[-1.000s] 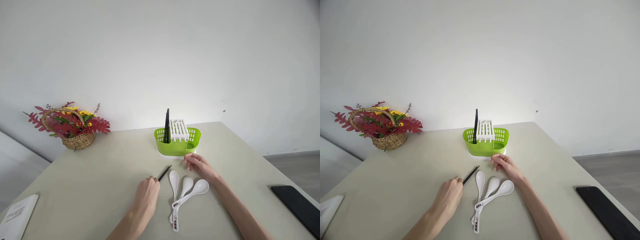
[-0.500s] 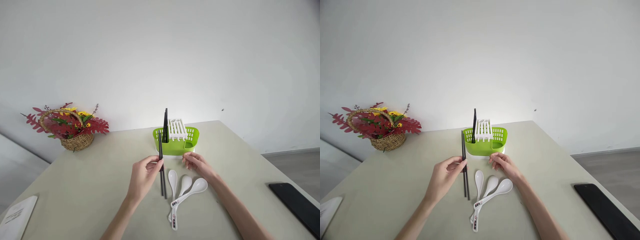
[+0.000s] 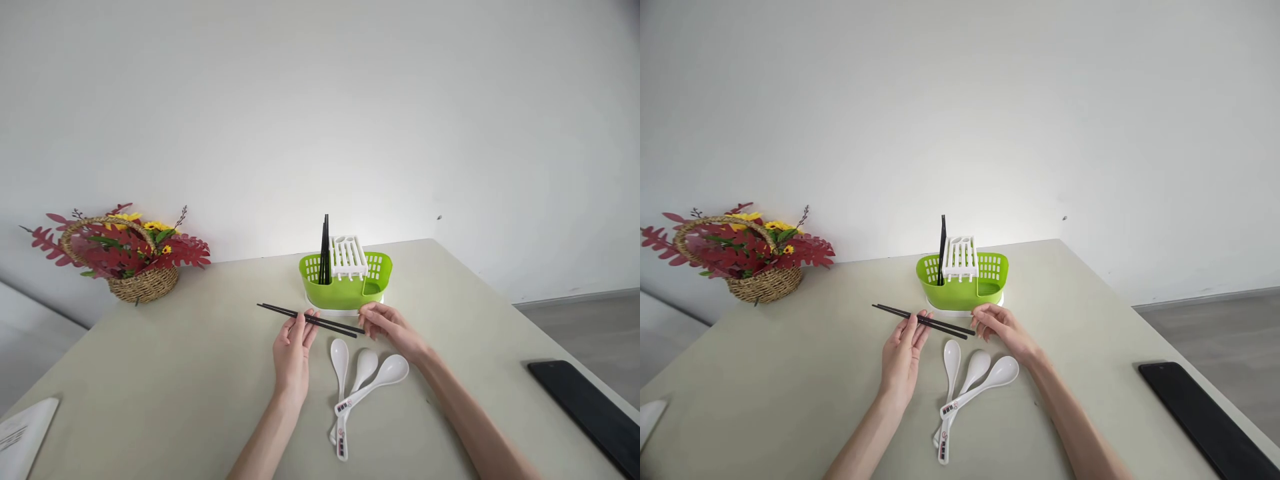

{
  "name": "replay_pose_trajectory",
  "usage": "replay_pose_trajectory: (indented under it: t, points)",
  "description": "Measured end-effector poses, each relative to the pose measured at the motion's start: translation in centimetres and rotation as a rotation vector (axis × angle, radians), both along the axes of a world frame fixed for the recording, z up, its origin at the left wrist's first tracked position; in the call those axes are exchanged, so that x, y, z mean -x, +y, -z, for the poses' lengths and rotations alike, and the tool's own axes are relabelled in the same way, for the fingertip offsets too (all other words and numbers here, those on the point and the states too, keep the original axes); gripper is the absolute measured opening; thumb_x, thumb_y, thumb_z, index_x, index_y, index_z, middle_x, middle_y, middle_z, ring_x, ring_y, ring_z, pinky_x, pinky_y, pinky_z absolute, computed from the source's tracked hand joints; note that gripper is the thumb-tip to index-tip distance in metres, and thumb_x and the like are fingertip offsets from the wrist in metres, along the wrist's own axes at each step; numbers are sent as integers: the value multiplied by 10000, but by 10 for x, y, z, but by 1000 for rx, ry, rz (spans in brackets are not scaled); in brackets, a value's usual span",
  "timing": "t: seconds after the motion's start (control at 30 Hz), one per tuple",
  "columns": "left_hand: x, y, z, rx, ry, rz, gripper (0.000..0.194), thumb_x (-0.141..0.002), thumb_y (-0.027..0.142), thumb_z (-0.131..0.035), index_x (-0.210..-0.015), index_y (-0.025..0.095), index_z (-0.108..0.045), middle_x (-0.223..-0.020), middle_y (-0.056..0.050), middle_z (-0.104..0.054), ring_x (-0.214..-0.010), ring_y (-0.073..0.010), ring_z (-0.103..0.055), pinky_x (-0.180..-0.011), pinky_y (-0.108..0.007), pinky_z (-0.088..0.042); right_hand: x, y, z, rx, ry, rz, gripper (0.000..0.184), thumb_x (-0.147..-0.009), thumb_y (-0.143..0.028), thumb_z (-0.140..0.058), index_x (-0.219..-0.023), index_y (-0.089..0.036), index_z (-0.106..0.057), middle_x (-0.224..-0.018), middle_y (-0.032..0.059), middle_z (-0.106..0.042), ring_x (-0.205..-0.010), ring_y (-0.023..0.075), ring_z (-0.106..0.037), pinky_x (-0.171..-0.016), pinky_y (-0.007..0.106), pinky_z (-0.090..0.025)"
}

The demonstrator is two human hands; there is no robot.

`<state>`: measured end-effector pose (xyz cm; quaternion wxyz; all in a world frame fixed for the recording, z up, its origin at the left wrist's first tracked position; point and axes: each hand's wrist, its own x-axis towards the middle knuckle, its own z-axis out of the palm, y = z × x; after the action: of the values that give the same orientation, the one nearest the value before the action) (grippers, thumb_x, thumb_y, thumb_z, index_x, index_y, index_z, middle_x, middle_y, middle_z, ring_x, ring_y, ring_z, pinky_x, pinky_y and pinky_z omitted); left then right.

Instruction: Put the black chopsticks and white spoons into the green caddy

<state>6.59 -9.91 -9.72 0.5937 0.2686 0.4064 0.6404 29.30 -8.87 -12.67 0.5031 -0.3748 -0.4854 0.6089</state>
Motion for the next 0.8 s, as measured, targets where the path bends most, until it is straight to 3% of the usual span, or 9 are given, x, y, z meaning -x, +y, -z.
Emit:
replay_pose_trajectory:
  t: [0.17, 0.3, 0.5, 0.8]
  points:
    - [-1, 8, 18, 28, -97, 17, 158, -899, 278, -767, -925, 169, -656, -1088, -100, -789, -1130, -215, -736, -1156, -431, -492, 1, 0, 1, -39, -74, -6, 390, -855, -576, -764, -994, -215, -721, -701, -7, -646, -624, 136, -560, -588, 275, -432]
    - [-3, 13, 26, 22, -105, 12, 187, -885, 290, -782, -921, 177, -638, -1088, -103, -793, -1138, -225, -733, -1151, -452, -489, 2, 1, 2, -15, -112, 12, 452, -822, -628, -766, -982, -206, -752, -744, 27, -705, -629, 157, -610, -568, 291, -452]
    - [-1, 12, 27, 11, -97, 15, 223, -867, 322, -798, -929, 178, -638, -1133, -120, -784, -1173, -241, -717, -1166, -464, -472, 4, 1, 3, -43, -209, 85, 452, -824, -633, -757, -980, -213, -813, -678, 22, -691, -632, 169, -613, -567, 304, -489]
    - [-2, 5, 26, 34, -122, 45, 291, -819, 361, -841, -896, 182, -625, -1197, -132, -770, -1245, -276, -674, -1178, -487, -456, 8, 1, 9, 56, -170, 26, 450, -826, -645, -745, -955, -217, -798, -867, 93, -783, -689, 268, -756, -435, 307, -523]
